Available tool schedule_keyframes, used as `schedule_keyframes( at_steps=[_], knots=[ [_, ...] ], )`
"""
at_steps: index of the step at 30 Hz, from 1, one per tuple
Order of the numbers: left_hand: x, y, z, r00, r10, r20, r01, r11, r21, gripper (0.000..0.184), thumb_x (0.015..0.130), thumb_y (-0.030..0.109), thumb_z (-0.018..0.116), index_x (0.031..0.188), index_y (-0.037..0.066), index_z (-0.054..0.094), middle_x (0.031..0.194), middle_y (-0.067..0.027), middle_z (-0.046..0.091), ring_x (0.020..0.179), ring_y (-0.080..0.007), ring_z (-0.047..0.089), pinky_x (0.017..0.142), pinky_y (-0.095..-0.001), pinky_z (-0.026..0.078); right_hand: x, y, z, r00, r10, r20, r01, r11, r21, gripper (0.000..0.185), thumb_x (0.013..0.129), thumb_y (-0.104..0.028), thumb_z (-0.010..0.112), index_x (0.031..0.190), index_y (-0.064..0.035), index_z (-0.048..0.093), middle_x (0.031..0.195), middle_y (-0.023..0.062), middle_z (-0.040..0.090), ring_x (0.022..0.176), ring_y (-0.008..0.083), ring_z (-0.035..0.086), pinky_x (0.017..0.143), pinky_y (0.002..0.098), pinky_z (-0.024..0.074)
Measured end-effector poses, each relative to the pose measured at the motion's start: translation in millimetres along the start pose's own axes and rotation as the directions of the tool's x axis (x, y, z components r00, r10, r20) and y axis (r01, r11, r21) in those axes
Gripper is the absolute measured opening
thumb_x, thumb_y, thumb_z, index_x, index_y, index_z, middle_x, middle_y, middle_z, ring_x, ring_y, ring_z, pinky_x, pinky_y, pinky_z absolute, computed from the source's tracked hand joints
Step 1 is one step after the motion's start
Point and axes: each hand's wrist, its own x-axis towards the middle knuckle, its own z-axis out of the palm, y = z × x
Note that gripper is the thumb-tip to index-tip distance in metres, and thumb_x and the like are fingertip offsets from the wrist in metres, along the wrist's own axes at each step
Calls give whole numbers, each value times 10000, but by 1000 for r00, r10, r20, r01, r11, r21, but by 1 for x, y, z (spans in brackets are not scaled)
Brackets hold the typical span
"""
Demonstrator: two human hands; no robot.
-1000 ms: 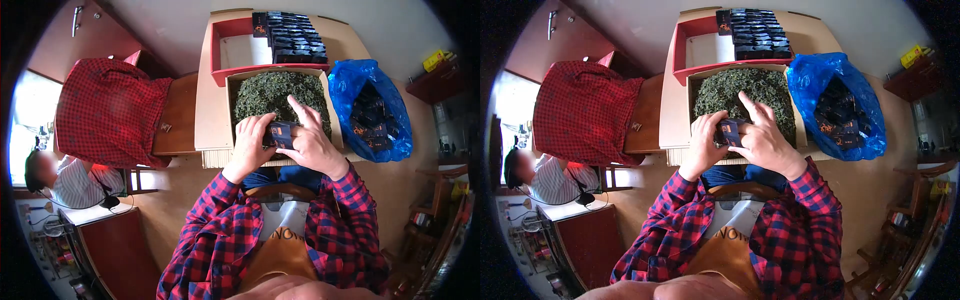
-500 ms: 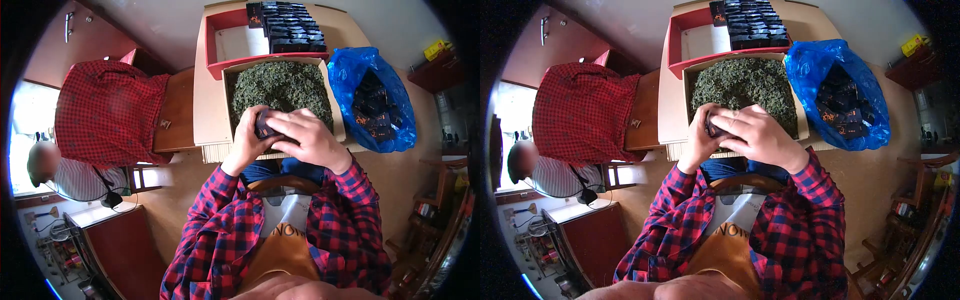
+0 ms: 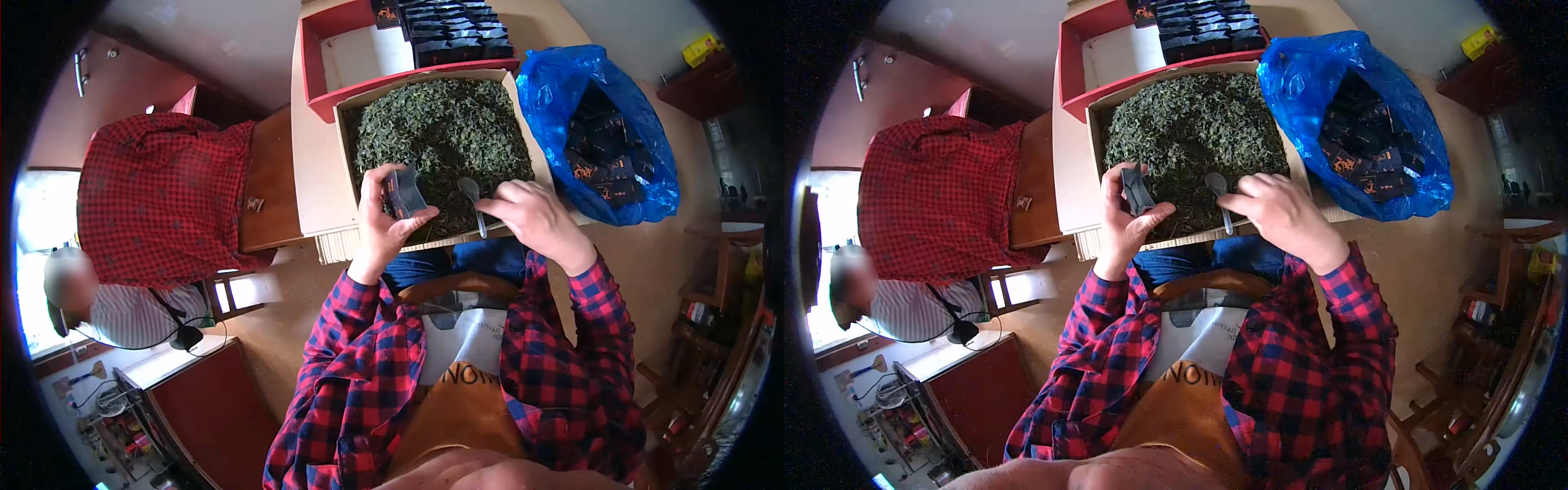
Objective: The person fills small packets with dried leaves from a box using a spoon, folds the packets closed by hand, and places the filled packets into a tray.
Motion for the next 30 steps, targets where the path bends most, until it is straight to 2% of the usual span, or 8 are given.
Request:
schedule_keyframes(
  at_steps=[2, 7, 13, 17, 19, 24, 26, 30],
  knots=[
    [1, 6, 0, 1000, -18, 4, 18, 1000, -5, 770, 712, 228, 998, 1321, 74, 553, 1106, -20, 577, 970, -143, 576, 861, -310, 511, 2, 7, 10, 989, -131, 65, 130, 991, 24, 269, 868, -45, 664, 1109, -128, 753, 859, 92, 588, 864, 299, 642, 785, 426, 531],
    [-1, 9, 0, 991, -130, 14, 130, 982, -138, 809, 715, 110, 992, 1365, 107, 509, 1039, 39, 558, 871, -58, 529, 755, -240, 490, 17, 16, 20, 942, -180, 283, 199, 979, -39, 199, 866, -107, 709, 1063, -130, 727, 852, 91, 617, 835, 307, 663, 771, 422, 533],
    [-1, 4, 1, 993, -122, -2, 119, 975, -188, 797, 734, 94, 979, 1370, 99, 499, 1058, 37, 566, 888, -57, 529, 775, -241, 496, 31, 15, 21, 999, -23, -36, 26, 997, 73, 115, 906, -114, 730, 991, -45, 695, 894, 113, 654, 860, 336, 678, 777, 441, 540],
    [0, 4, 1, 988, -155, 18, 155, 955, -252, 794, 736, 93, 978, 1370, 97, 499, 1071, 37, 570, 898, -60, 534, 787, -240, 499, 37, 32, 26, 986, 103, -128, -107, 994, -20, 69, 945, -59, 705, 1006, -27, 699, 893, 152, 674, 805, 360, 695, 692, 436, 550],
    [-2, 3, 1, 981, -191, 10, 186, 938, -291, 795, 737, 87, 976, 1373, 100, 499, 1088, 35, 574, 905, -66, 542, 796, -243, 501, 43, 33, 23, 937, 135, -323, -103, 988, 112, 86, 946, -31, 695, 1030, -13, 700, 914, 162, 702, 830, 363, 706, 704, 420, 560],
    [-2, 5, 1, 978, -207, 9, 201, 933, -298, 797, 741, 100, 976, 1378, 91, 498, 1108, 23, 580, 942, -79, 550, 829, -254, 500, 51, 40, 28, 933, 220, -285, -175, 969, 175, 72, 951, -82, 692, 1015, -50, 693, 945, 165, 715, 839, 383, 702, 715, 457, 560],
    [-2, 5, 1, 983, -185, 0, 179, 949, -261, 796, 744, 106, 976, 1380, 87, 498, 1115, 19, 582, 953, -85, 552, 842, -258, 499, 52, 38, 34, 952, 254, -172, -232, 963, 139, 72, 946, -82, 700, 1005, -41, 693, 949, 175, 711, 840, 388, 699, 732, 465, 561],
    [-1, 6, 0, 988, -152, -3, 148, 970, -191, 786, 737, 118, 978, 1371, 79, 514, 1126, 1, 580, 979, -111, 556, 869, -275, 500, 54, 44, 56, 948, 197, -251, -137, 962, 237, 102, 964, -106, 686, 1029, -31, 706, 953, 176, 711, 866, 391, 698, 767, 466, 561]
  ],
)
